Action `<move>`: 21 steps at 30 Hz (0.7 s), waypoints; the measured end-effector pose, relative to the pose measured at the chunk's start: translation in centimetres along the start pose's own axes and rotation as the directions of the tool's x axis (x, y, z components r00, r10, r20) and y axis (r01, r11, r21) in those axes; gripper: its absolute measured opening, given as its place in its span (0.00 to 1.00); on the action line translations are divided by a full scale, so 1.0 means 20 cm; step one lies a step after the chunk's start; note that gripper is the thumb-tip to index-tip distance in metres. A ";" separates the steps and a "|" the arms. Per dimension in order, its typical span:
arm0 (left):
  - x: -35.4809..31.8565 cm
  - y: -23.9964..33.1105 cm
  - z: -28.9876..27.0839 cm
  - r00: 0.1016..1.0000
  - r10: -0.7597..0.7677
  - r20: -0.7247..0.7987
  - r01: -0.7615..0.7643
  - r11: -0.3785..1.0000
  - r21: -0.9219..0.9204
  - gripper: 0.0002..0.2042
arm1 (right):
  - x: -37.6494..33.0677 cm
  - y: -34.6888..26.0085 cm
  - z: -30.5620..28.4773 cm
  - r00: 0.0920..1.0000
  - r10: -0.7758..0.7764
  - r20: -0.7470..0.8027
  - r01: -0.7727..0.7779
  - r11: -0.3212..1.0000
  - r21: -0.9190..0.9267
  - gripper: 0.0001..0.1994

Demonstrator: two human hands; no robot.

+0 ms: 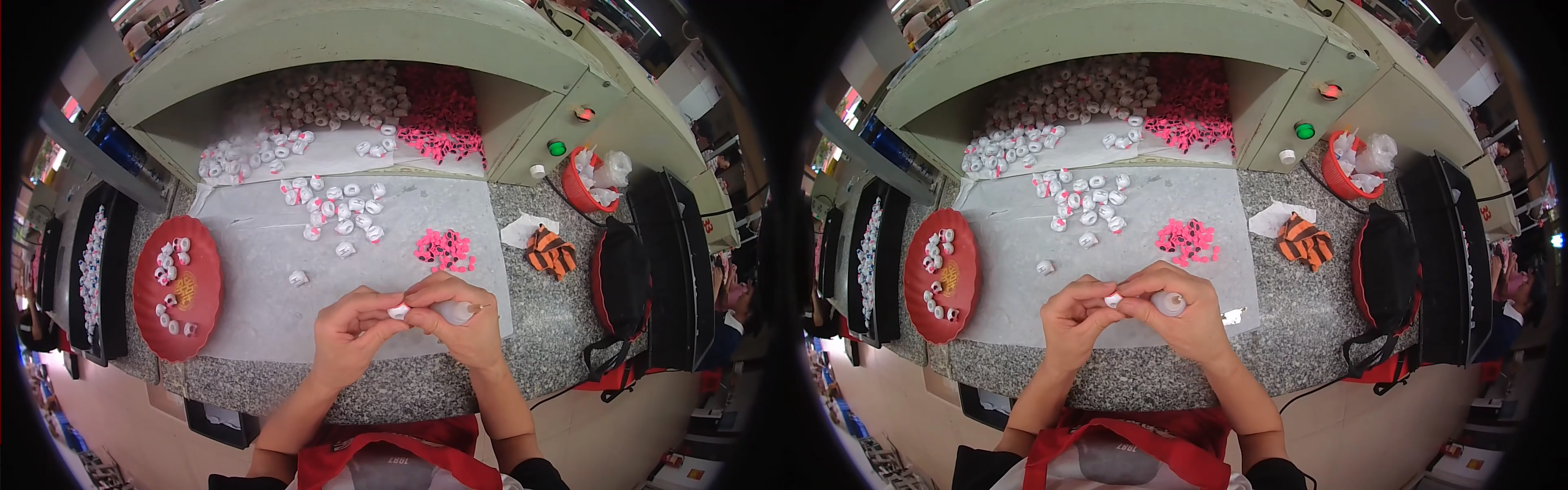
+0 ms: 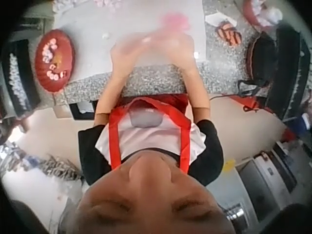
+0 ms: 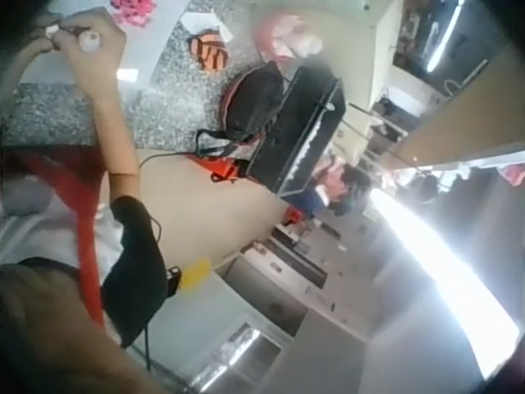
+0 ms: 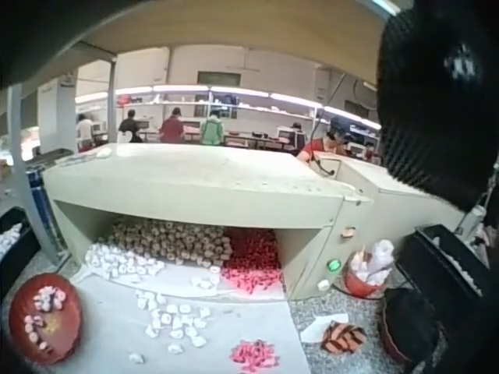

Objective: Apply glue to small pink bows and attach them to plastic toy head components.

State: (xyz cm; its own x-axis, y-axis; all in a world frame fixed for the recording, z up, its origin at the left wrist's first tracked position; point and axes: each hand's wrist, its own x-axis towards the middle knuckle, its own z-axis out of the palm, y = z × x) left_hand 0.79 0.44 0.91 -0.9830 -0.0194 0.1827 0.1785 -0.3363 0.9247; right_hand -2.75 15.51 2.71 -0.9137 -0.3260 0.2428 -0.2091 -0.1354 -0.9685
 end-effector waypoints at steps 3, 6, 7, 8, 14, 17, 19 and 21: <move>-0.02 0.01 -0.01 0.999 -0.040 0.026 0.038 0.996 0.080 0.15 | -0.01 -0.01 0.01 0.990 0.144 -0.001 -0.142 0.979 0.149 0.06; -0.03 0.03 -0.01 0.999 -0.033 -0.034 0.034 0.999 0.039 0.14 | 0.00 0.01 0.02 0.985 0.174 0.012 -0.174 0.972 0.159 0.05; -0.02 0.04 -0.01 0.996 -0.059 -0.063 0.062 0.997 0.048 0.13 | 0.01 0.01 0.03 0.984 0.177 0.027 -0.179 0.975 0.133 0.05; -0.01 0.04 -0.01 0.992 -0.085 -0.092 0.090 0.994 0.055 0.12 | 0.01 0.02 0.03 0.983 0.181 0.042 -0.184 0.977 0.106 0.05; 0.01 -0.03 0.01 0.992 -0.073 -0.098 0.082 0.992 0.091 0.13 | -0.01 0.03 -0.01 0.960 0.277 -0.049 -0.268 0.953 0.145 0.06; 0.01 0.02 0.01 0.970 -0.170 -0.172 0.190 0.976 0.103 0.15 | 0.03 0.00 0.01 0.942 0.335 0.001 -0.335 0.941 0.040 0.06; -0.01 0.01 -0.07 0.976 -0.120 -0.179 0.154 0.970 0.189 0.12 | 0.04 0.05 0.04 0.977 0.213 0.014 -0.214 0.973 0.081 0.08; 0.00 -0.03 -0.04 0.987 -0.114 -0.115 0.133 0.975 0.179 0.11 | 0.02 0.15 0.05 0.986 0.166 -0.003 -0.163 0.975 0.153 0.08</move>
State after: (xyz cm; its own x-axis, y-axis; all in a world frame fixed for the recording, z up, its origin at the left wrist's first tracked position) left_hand 0.75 -0.18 0.11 -0.9954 -0.0889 0.0365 0.0506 -0.1619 0.9855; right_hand -3.45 14.00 0.03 -0.9368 -0.3408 0.0789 -0.0013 -0.2220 -0.9751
